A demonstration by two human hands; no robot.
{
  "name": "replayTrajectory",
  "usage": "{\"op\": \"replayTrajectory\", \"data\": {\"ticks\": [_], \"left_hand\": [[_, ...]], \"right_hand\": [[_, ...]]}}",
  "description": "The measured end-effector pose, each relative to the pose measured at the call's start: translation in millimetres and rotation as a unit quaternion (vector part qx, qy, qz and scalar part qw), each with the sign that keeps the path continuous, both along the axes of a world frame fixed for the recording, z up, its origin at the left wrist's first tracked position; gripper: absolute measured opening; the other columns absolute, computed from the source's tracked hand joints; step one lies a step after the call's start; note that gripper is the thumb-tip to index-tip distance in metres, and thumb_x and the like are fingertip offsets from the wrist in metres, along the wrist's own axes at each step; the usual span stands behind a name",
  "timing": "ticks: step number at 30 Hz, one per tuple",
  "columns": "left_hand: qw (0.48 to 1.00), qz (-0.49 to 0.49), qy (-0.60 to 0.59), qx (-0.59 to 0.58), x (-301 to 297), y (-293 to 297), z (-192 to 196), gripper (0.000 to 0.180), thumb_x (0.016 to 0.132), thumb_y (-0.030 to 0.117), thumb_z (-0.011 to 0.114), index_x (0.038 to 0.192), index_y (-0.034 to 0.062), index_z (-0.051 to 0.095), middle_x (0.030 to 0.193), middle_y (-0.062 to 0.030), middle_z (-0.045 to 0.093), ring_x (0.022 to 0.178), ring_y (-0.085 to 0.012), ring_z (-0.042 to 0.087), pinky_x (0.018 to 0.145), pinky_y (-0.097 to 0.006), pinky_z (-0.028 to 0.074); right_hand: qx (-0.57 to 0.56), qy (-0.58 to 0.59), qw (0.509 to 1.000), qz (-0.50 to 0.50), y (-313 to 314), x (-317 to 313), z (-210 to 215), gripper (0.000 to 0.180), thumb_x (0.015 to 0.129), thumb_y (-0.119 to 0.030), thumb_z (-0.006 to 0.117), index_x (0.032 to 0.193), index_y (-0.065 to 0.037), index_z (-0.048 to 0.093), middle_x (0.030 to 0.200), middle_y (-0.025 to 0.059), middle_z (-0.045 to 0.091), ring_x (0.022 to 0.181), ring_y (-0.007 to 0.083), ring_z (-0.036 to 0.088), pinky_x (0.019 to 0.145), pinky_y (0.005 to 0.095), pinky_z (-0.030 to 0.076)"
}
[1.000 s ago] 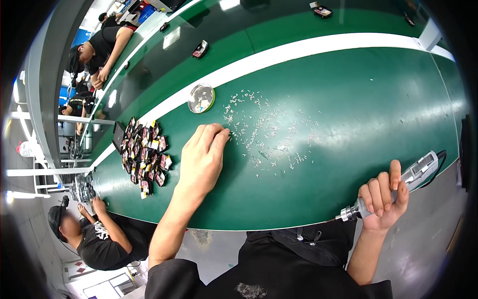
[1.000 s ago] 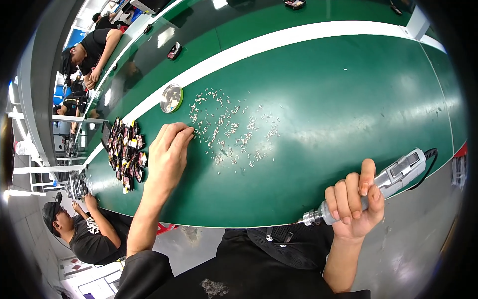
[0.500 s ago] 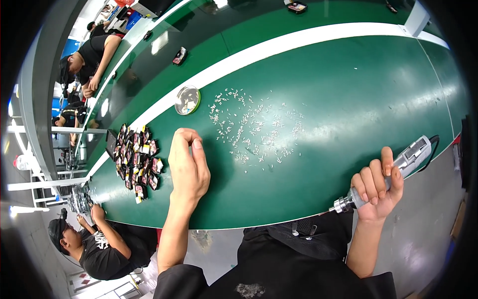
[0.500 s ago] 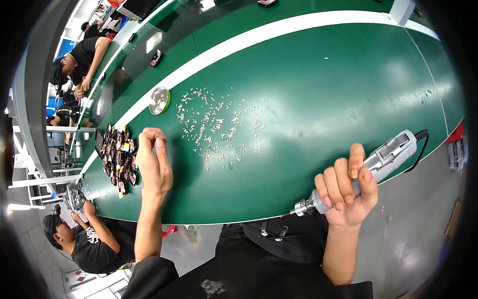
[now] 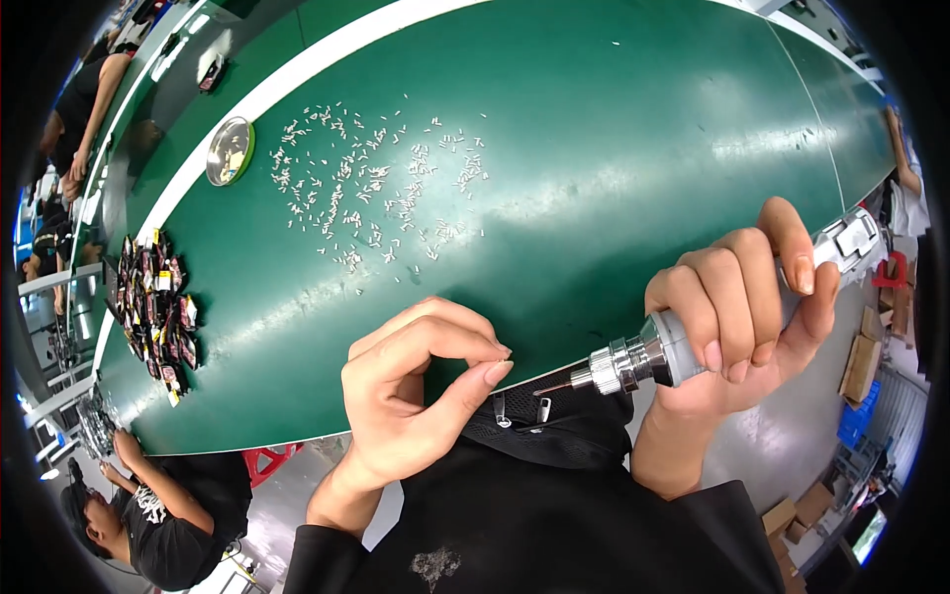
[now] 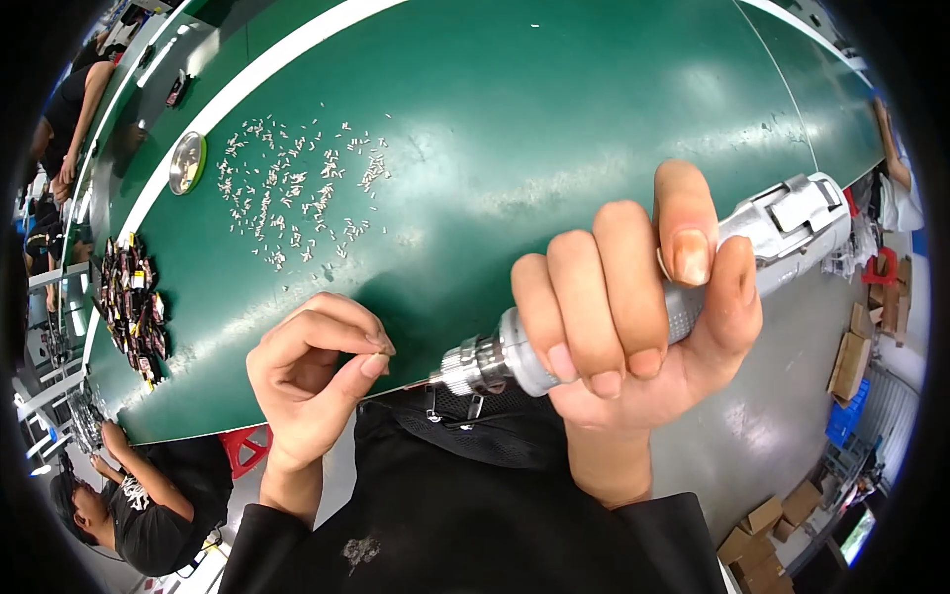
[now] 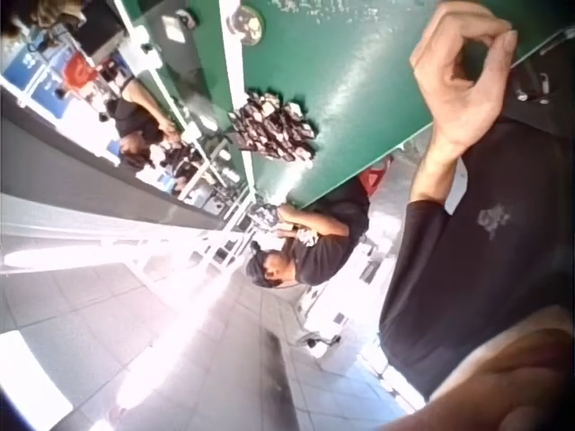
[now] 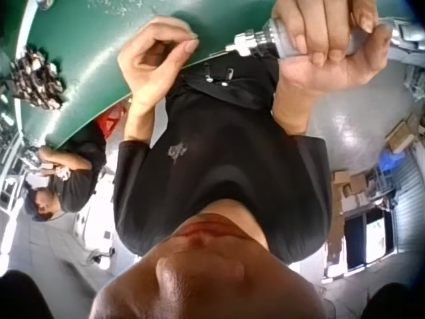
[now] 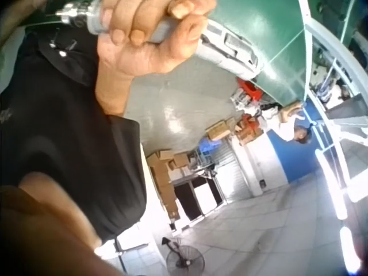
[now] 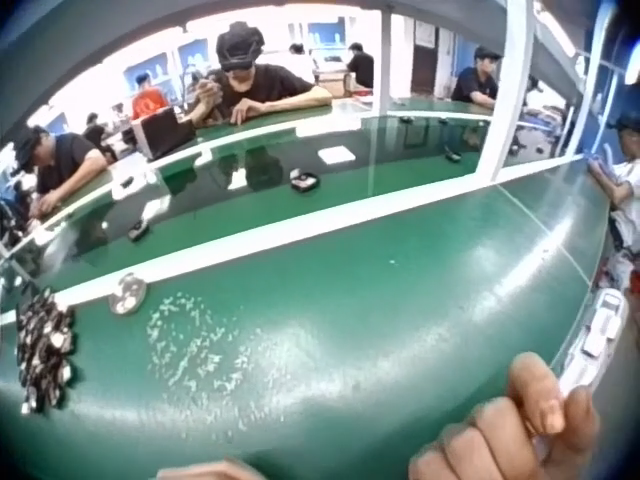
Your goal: Assembling small electronic components using an electric screwdriver at a factory production line.
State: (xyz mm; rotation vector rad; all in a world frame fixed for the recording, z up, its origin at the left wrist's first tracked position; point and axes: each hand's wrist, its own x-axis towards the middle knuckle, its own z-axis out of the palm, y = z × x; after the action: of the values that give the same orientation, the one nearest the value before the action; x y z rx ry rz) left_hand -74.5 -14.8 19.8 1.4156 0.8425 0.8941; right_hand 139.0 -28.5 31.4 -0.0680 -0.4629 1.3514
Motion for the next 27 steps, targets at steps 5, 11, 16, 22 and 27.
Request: {"op": "replayTrajectory", "data": {"ticks": [5,11,16,22,27], "left_hand": [[0.98,-0.046,-0.14,-0.135,6,-7,-6,0.004,0.088,-0.005,0.059,0.086,-0.0072,0.062,0.09,-0.0171,0.061,0.073,-0.0156,0.059,0.065,-0.026,0.048],[0.966,-0.066,-0.199,-0.149,15,-10,-8,0.014,0.094,0.002,0.053,0.087,-0.0074,0.062,0.091,-0.018,0.06,0.073,-0.015,0.058,0.065,-0.026,0.047],[0.974,-0.063,-0.172,-0.133,16,-10,-8,0.013,0.092,0.001,0.055,0.084,-0.0076,0.061,0.087,-0.0172,0.061,0.072,-0.0158,0.058,0.065,-0.027,0.048],[0.996,-0.013,0.002,0.087,23,-11,-8,0.017,0.092,0.006,0.056,0.081,-0.0067,0.057,0.078,-0.0167,0.059,0.065,-0.0188,0.055,0.058,-0.029,0.046],[0.987,-0.003,0.055,0.154,30,-8,-10,0.007,0.078,-0.01,0.061,0.079,-0.0042,0.058,0.074,-0.0138,0.061,0.063,-0.0238,0.057,0.058,-0.03,0.046]], "right_hand": [[-0.016,0.003,0.998,-0.068,-3,-8,17,0.019,0.095,-0.024,0.052,0.088,-0.008,0.046,0.051,-0.001,0.041,0.043,0.0102,0.041,0.048,0.0269,0.04],[-0.016,-0.013,0.997,-0.079,-1,-8,13,0.018,0.097,-0.024,0.048,0.088,-0.008,0.046,0.052,-0.0011,0.041,0.043,0.0106,0.042,0.05,0.0267,0.041],[-0.018,-0.012,0.997,-0.078,-1,-9,10,0.018,0.097,-0.024,0.048,0.088,-0.008,0.046,0.052,-0.0007,0.042,0.042,0.0107,0.042,0.05,0.0268,0.041],[-0.006,-0.055,0.994,-0.089,-6,-4,9,0.019,0.098,-0.024,0.047,0.088,-0.008,0.045,0.052,-0.0008,0.042,0.043,0.0106,0.042,0.05,0.0263,0.041],[-0.035,-0.056,0.995,-0.08,-4,0,3,0.02,0.1,-0.023,0.044,0.088,-0.007,0.046,0.052,-0.0014,0.04,0.044,0.0103,0.042,0.051,0.0267,0.04]]}}
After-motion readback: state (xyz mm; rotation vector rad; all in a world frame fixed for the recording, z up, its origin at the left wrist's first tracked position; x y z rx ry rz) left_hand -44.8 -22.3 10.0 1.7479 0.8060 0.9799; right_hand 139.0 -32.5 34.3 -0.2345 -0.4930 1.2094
